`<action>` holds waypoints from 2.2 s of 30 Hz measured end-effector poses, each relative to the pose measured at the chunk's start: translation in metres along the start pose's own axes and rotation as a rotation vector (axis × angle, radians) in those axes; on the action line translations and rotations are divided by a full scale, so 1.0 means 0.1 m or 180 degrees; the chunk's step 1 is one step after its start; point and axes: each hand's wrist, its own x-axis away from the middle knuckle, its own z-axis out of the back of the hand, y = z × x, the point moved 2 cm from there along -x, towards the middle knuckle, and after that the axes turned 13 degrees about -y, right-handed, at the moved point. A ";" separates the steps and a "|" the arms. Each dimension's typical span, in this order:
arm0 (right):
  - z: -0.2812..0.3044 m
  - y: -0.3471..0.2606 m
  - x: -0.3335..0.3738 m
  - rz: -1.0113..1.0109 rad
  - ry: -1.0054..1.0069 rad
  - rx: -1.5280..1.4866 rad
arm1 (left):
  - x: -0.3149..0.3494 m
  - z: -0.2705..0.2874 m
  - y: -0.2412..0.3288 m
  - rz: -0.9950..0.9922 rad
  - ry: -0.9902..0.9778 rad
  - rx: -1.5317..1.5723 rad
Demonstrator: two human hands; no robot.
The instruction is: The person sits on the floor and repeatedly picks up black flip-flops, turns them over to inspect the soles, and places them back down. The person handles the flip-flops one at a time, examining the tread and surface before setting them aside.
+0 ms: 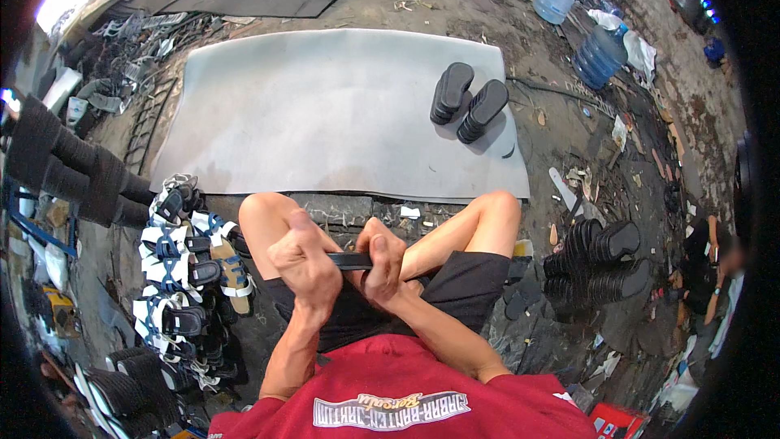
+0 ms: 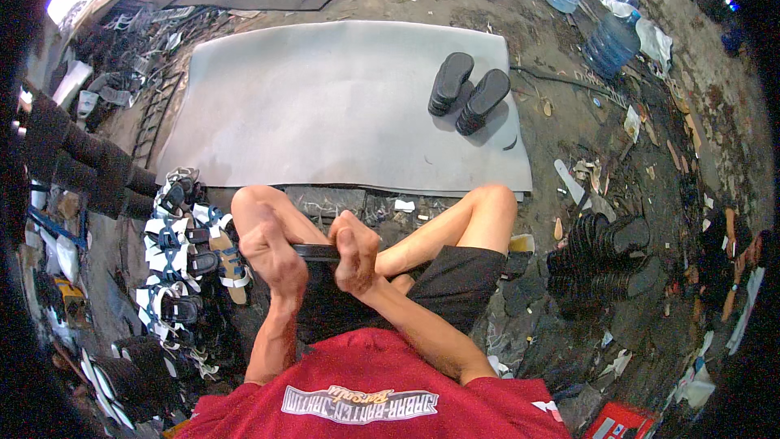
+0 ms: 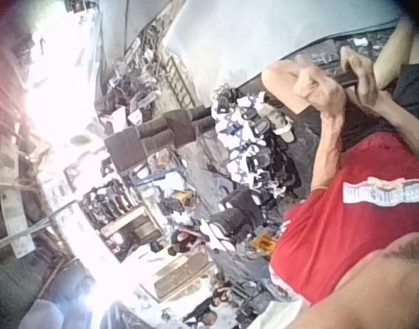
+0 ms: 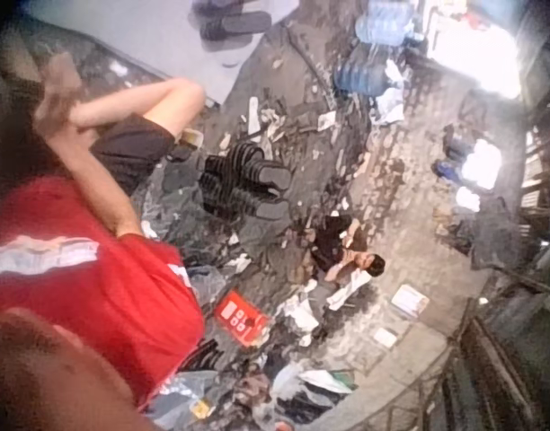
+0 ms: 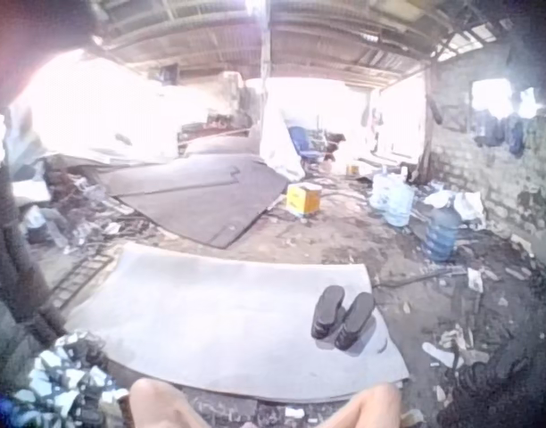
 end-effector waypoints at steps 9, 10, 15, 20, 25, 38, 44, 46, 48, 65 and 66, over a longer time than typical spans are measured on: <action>0.16 -0.04 -0.19 -0.0503 -0.0035 -0.0064 | 0.12 -0.03 -0.78 0.0258 0.0139 0.0852; 0.20 -0.10 -0.15 -0.0353 -0.0029 0.0125 | 0.09 -0.01 -0.84 0.0482 0.0133 0.1086; 0.28 0.02 0.00 0.0010 0.0015 0.0727 | -0.01 -0.17 -0.46 0.0725 0.0579 0.1635; 0.41 0.10 0.05 -0.0595 0.0199 0.0655 | 0.57 -0.55 -0.89 0.0338 0.0581 -0.0047; 0.22 0.07 0.28 -0.0284 0.0442 0.0515 | 0.36 -0.62 -1.24 0.0737 0.0580 0.0806; 0.40 0.30 0.46 -0.1022 0.0607 0.0567 | 0.53 -0.93 -1.05 -0.0048 0.0440 -0.0035; 0.36 0.26 0.50 -0.1473 0.0714 0.0571 | 0.23 -0.92 -0.84 0.0810 -0.0103 0.0783; 0.46 0.31 0.36 -0.2051 0.1049 0.0024 | 0.32 -0.98 -0.67 0.0373 -0.0013 0.0610; 0.49 0.58 0.24 -0.2100 0.1499 -0.1042 | 0.40 -1.04 -0.49 0.0438 -0.0730 0.1675; 0.58 -0.12 0.13 -0.2813 0.0750 -0.3464 | 0.48 -0.76 0.12 -0.0446 -0.1328 0.0113; 0.58 -0.11 0.13 -0.2742 0.0761 -0.3380 | 0.42 -0.76 0.20 -0.0616 -0.1247 0.0007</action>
